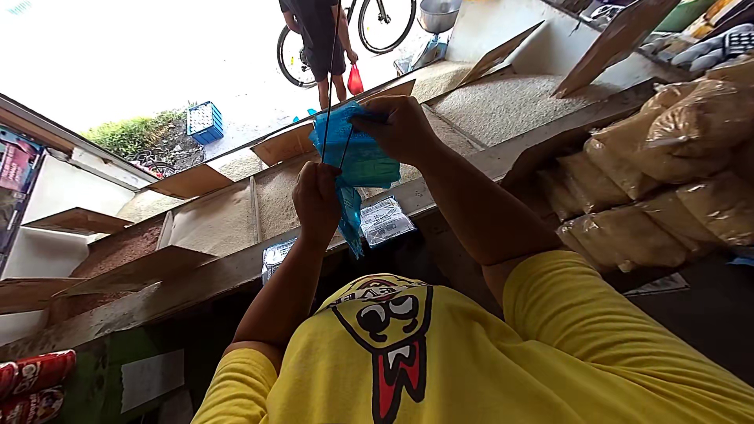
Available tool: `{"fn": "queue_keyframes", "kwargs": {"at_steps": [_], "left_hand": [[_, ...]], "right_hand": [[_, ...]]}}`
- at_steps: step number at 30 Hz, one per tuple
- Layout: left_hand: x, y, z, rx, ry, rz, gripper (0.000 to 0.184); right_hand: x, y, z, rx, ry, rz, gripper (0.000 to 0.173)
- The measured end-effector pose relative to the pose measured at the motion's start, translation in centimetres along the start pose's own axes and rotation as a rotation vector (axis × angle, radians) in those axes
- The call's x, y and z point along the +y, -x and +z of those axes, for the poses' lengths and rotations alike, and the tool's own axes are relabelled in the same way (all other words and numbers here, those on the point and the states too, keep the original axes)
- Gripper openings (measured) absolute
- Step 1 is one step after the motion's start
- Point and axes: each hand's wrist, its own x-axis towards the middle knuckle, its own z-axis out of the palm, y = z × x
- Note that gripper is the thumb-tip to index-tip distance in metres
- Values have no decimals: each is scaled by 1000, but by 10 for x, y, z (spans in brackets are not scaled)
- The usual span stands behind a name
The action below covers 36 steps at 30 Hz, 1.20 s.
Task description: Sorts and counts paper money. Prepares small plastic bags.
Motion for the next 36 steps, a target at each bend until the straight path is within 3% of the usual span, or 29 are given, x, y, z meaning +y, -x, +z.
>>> {"fn": "queue_keyframes", "kwargs": {"at_steps": [6,9,21,36], "left_hand": [[9,1,-2,52,-99,1,38],[6,5,1,134,-136,71,35],[0,5,1,337,-233,196,34],[5,4,1,432,-206,233,32]], "right_hand": [[7,0,8,97,167,-337,21],[1,2,16,136,262,-416,26],[-15,-1,34,195,305,-514,28],[-40,1,39,221,392,-567,29]]}}
